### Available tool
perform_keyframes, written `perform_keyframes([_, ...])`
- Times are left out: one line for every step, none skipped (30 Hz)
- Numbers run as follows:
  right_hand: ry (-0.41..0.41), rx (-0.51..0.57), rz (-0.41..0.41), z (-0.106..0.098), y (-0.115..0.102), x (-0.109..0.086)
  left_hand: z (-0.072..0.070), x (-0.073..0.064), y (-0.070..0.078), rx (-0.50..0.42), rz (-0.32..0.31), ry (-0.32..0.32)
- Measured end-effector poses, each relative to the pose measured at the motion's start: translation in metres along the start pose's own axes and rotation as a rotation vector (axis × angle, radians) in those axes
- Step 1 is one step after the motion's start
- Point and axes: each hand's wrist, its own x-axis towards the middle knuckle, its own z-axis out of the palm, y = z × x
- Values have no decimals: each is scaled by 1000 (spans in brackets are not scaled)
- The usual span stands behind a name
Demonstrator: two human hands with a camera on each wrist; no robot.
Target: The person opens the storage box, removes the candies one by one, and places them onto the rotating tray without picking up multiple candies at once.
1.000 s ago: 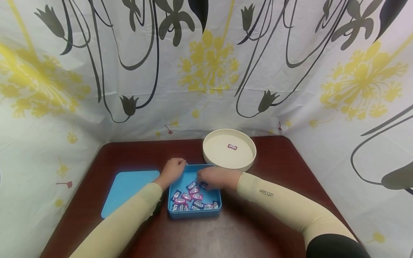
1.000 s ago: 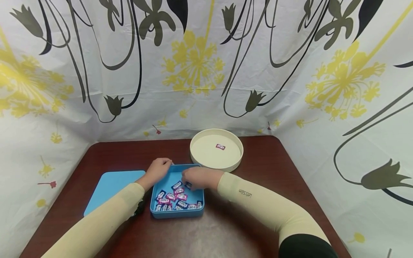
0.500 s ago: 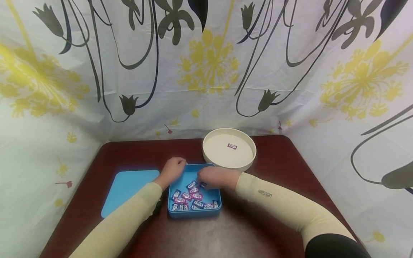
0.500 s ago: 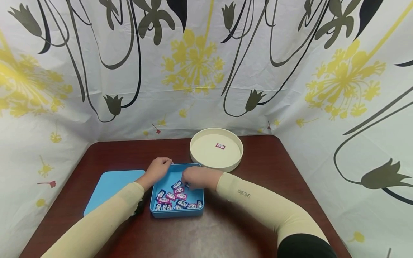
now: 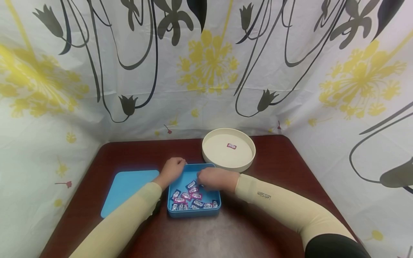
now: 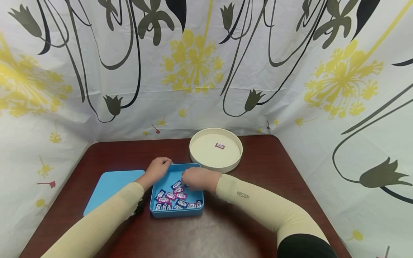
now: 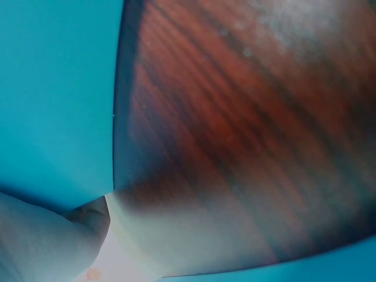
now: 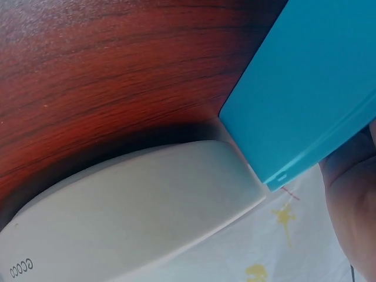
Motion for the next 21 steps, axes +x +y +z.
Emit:
perform_keyframes([-2,1,1,-1,0,0,0,0,0,-1,-2,0])
perform_keyframes([-5,2,0,-1,0,0,0,0,0,-2,-3,0])
perform_keyframes([-7,3,0,-2,0,0,0,0,0,-2,-4,-1])
perform_keyframes([-7,4,-2,-2,0,0,0,0,1,-4,-6,-1])
perform_keyframes([-6,6,-4,-2,1,-1,0,0,1,-5,-7,-2])
perform_keyframes([-7,11,-3,-2,1,-1,0,0,1,-6,-7,-2])
perform_keyframes([-7,16,-2,-3,1,-1,-1,0,1,-5,-6,-2])
perform_keyframes([-7,22,1,-3,1,-1,-1,0,0,-3,-5,-2])
perform_keyframes([-6,29,2,-3,1,-1,-1,0,1,-3,-3,0])
perform_keyframes([-3,36,4,-3,2,-1,-1,-1,1,-3,-4,1])
perform_keyframes([-1,40,5,-3,2,-1,-1,-1,1,0,-2,2])
perform_keyframes([1,47,6,-3,2,-1,-1,0,0,3,-2,2])
perform_keyframes([3,51,7,-3,3,-1,-1,0,0,5,-2,2])
perform_keyframes([3,56,8,-3,3,-1,-1,0,0,6,-2,0])
perform_keyframes([4,60,8,-2,3,-1,-1,0,0,7,-2,-1])
perform_keyframes([5,62,8,-2,4,-1,-1,0,0,9,-2,-2])
perform_keyframes([6,64,8,-1,4,-1,-1,0,0,9,0,-3])
perform_keyframes([6,66,8,-1,4,-1,-1,-1,0,8,0,-3])
perform_keyframes([7,67,9,0,4,-1,-1,-1,0,7,0,-3])
perform_keyframes([8,69,9,0,4,-1,-1,-1,1,7,-1,-2])
perform_keyframes([9,70,9,0,5,-1,0,-1,1,7,0,-1])
